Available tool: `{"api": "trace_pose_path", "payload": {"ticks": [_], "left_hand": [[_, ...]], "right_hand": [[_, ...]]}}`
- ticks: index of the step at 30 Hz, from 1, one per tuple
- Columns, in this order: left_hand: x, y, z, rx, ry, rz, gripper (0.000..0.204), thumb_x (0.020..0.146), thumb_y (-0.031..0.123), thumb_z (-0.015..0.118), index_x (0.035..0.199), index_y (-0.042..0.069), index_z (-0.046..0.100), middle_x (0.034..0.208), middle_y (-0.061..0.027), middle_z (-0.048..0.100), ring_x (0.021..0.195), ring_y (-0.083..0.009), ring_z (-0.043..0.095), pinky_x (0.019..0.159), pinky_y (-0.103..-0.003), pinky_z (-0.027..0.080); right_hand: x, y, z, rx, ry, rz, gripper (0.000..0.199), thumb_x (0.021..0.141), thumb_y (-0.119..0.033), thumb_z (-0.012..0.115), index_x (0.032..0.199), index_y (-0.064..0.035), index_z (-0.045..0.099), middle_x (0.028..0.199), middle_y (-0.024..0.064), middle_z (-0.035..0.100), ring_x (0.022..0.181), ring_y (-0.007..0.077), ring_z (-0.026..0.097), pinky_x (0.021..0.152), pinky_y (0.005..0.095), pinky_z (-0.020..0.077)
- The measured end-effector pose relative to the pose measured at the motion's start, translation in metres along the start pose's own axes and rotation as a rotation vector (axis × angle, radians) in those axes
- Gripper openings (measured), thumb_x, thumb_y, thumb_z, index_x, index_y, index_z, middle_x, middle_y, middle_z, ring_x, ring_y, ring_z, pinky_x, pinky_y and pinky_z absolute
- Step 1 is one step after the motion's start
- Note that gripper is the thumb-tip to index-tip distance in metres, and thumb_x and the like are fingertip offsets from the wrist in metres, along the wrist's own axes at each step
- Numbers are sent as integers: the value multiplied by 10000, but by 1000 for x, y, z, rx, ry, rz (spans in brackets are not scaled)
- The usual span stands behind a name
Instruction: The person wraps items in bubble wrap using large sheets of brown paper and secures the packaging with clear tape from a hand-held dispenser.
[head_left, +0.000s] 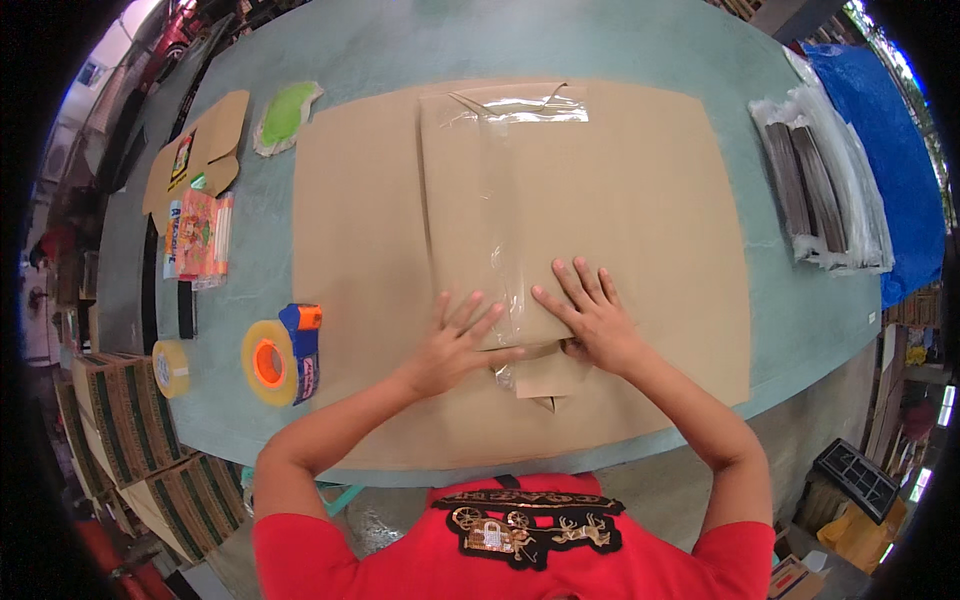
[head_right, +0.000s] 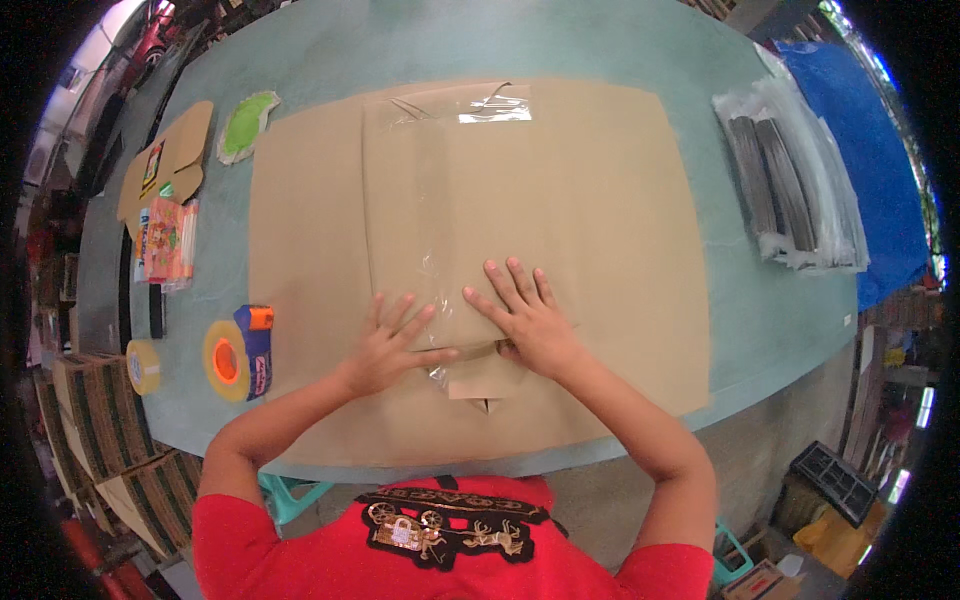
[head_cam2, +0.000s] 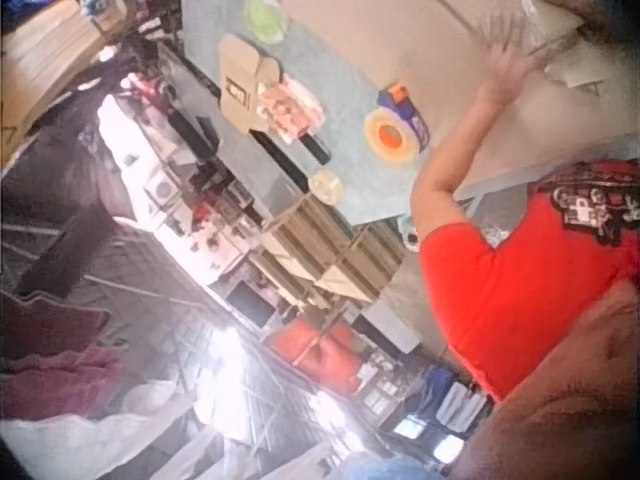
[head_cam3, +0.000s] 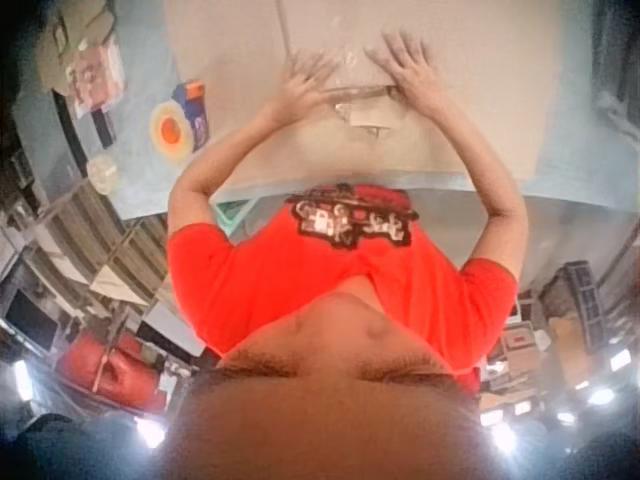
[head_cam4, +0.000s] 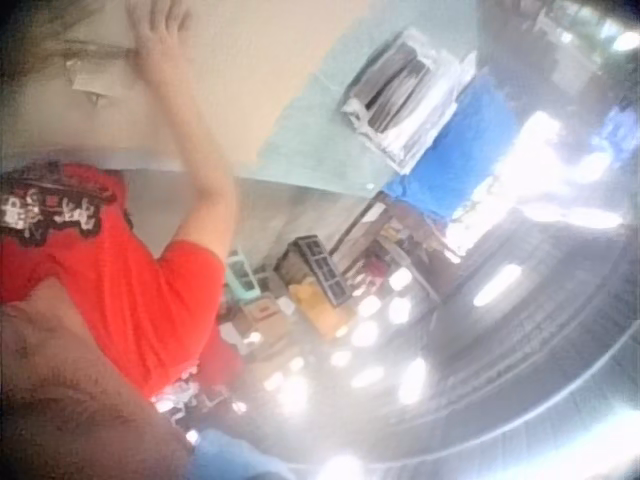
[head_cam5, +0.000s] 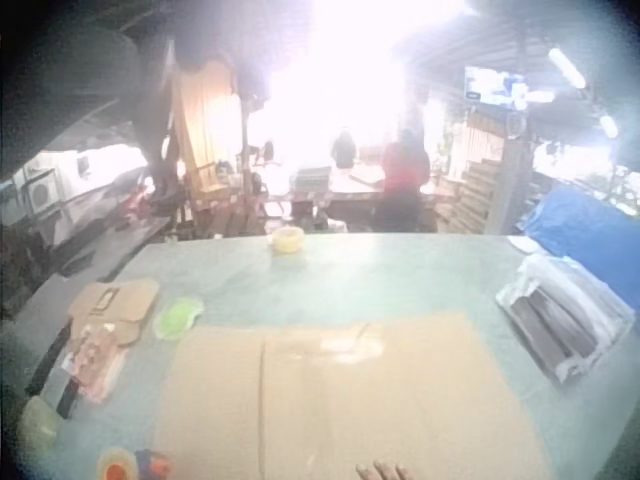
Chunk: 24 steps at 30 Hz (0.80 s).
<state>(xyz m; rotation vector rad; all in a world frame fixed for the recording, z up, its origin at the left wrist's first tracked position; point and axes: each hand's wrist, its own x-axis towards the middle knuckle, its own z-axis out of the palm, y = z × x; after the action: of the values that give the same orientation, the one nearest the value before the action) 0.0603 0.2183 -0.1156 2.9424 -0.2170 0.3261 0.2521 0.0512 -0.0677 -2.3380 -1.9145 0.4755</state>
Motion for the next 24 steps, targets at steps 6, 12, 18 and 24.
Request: {"api": "trace_pose_path", "payload": {"ticks": [6, 12, 18, 24], "left_hand": [[-6, 12, -17, 30, -87, -67, 413, 706, 251, 554, 1118, 236, 551, 1364, -118, 276, 1291, -324, 173, 1020, -555, 54], [-18, 34, -4, -69, -44, -89, 546, 637, 324, 629, 1152, 190, 508, 1355, -131, 270, 1280, -318, 190, 1022, -548, 80], [27, 58, 29, -12, 261, 115, 271, 704, 242, 574, 955, 143, 550, 1255, -142, 390, 1206, -324, 317, 1006, -550, 176], [17, 49, 26, -58, 339, 27, 62, 670, 116, 546, 689, 97, 490, 1055, -98, 517, 1028, -312, 486, 937, -526, 336]], "right_hand": [[3, -12, 4, 46, 68, 48, 793, 618, -287, 699, 1309, -275, 311, 1415, 64, 161, 1304, 337, 96, 963, 633, 110], [9, -16, 23, -122, 128, -2, 757, 634, -349, 680, 1300, -291, 325, 1408, 45, 188, 1303, 335, 102, 922, 671, 124], [4, -6, 32, -185, 212, -37, 750, 651, -318, 680, 1305, -297, 314, 1413, 22, 180, 1306, 300, 113, 957, 625, 139], [-37, 61, 4, 5, 3, 0, 755, 659, -256, 685, 1303, -348, 302, 1417, 1, 166, 1307, 271, 128, 1010, 548, 153]]}}
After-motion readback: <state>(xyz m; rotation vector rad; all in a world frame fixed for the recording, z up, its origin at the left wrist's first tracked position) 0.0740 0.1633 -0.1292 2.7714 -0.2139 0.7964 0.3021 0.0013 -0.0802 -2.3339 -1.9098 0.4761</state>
